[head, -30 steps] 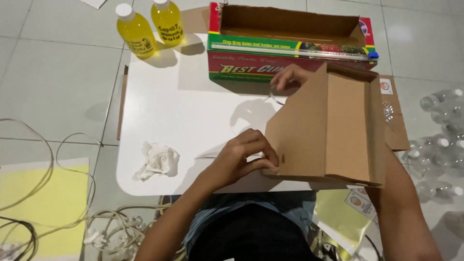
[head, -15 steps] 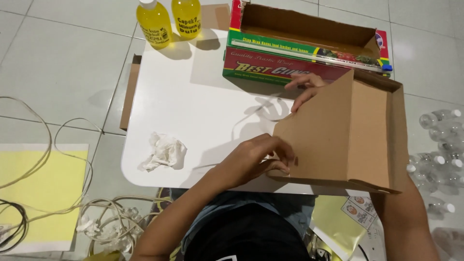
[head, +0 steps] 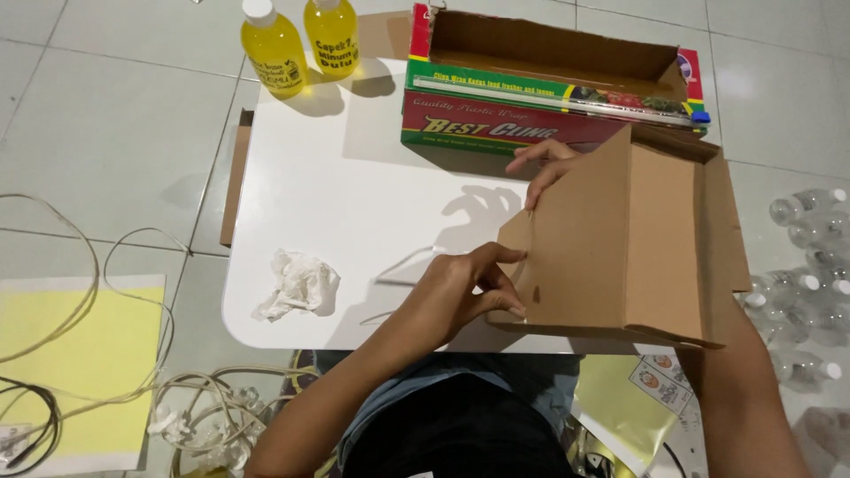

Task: Assembling a cardboard box, placing two bottles of yellow liquid inside, sealing the box, and decorating it with a sticker and a silver bow.

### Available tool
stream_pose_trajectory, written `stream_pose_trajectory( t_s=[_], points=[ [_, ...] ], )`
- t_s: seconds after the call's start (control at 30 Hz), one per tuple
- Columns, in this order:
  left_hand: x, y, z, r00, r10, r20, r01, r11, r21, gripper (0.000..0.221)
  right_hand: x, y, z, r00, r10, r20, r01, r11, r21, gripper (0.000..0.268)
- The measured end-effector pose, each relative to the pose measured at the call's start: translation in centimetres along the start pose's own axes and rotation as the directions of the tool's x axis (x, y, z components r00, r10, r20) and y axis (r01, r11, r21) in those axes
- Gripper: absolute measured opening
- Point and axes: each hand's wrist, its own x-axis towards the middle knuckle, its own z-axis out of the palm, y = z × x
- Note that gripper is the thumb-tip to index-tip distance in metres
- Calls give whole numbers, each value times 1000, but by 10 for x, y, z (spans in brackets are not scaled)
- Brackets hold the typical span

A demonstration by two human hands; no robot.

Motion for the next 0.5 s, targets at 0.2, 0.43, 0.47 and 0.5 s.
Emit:
stream_pose_trajectory(
  t_s=[0.2,0.43,0.47,0.5],
  points=[
    [1,-1,5,999,44,-28,-41,995,88,41,-56,5,74,953,139,-268,-210,943,-257,36],
    [3,-8,10,985,158,-70,-137,959,249,33,-275,50,229,627,260,-734,-776,126,-618,68],
    [4,-2,8,985,162,-67,-141,959,247,33,-217,14,231,625,260,-736,-777,122,-617,68],
    [4,3,7,975,216,-55,-193,942,274,26,-169,-35,245,525,345,-778,-725,661,-196,91]
  ],
)
